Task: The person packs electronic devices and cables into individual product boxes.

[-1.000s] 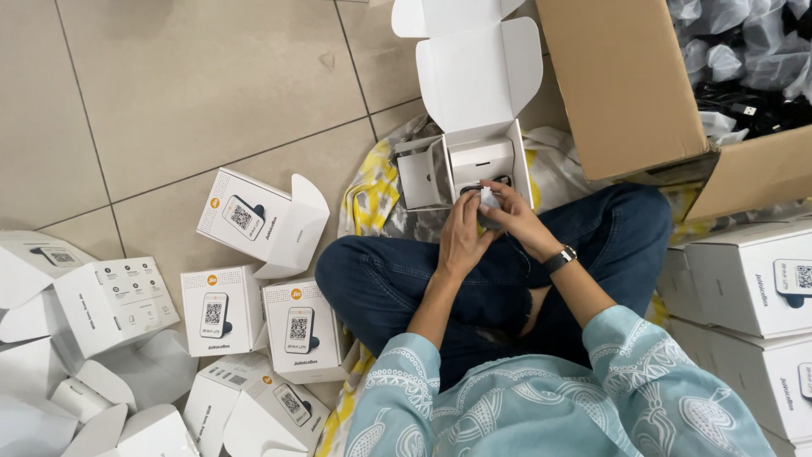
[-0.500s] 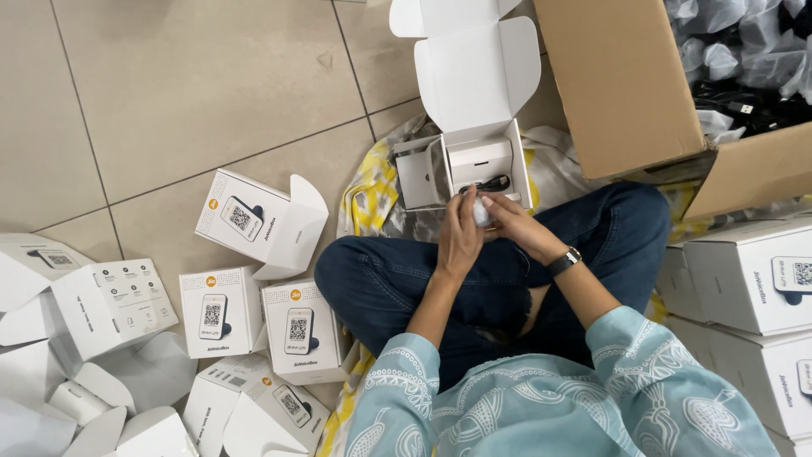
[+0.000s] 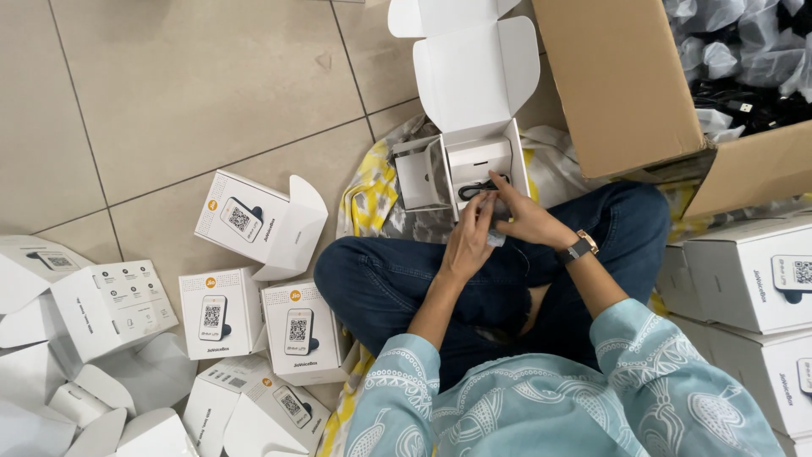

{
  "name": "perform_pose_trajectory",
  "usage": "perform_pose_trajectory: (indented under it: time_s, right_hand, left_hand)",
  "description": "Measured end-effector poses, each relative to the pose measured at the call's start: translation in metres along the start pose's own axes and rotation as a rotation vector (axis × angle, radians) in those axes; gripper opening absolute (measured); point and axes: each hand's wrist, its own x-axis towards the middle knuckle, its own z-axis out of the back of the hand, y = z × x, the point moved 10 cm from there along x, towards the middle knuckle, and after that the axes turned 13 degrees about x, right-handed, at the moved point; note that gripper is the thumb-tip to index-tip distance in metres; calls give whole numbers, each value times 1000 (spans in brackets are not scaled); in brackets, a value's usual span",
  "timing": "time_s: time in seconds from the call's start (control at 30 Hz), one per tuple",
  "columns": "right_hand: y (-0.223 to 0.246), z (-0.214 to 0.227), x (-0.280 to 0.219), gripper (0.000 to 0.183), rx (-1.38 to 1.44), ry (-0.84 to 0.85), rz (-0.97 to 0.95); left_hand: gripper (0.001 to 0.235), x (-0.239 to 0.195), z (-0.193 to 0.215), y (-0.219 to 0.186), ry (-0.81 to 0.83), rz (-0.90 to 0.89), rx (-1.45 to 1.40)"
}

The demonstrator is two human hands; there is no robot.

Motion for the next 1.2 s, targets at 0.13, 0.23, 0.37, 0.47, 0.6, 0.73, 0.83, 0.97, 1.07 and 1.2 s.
perform_pose_trajectory:
  time_s: [0.13, 0.23, 0.37, 0.47, 0.6, 0.73, 0.83, 0.97, 1.07, 1.2]
  right_hand:
    - [25, -5, 0, 106, 73, 38, -153]
    - [14, -7, 3, 98, 160, 40, 2]
    - [26, 24, -3, 43, -73, -267, 180]
    - [26, 31, -10, 20, -314, -377, 88]
    - [14, -4, -8, 27, -844, -164, -30]
    - [10, -10, -9, 34, -831, -183, -25]
    - [-8, -8, -7, 38, -842, -172, -93]
    - [-17, -13, 0, 63, -932, -249, 96]
    - [-26, -14, 4, 68, -943, -235, 85]
    - [-31, -11, 6, 68, -873, -231, 62]
  left_hand:
    - [93, 3, -6, 12, 80, 109, -7]
    - [82, 2, -3, 23, 46, 200, -28]
    - [65, 0, 11, 33, -156, 257, -57]
    - [68, 1, 19, 39, -248, 308, -100]
    - [74, -5, 23, 50, -364, 358, -147]
    - [73, -7, 17, 52, -340, 341, -130]
    - [75, -3, 13, 48, -297, 335, -170]
    - [73, -4, 13, 51, -309, 334, -148]
    - [74, -4, 14, 49, -297, 334, -146]
    - [75, 6, 19, 42, -241, 320, -152]
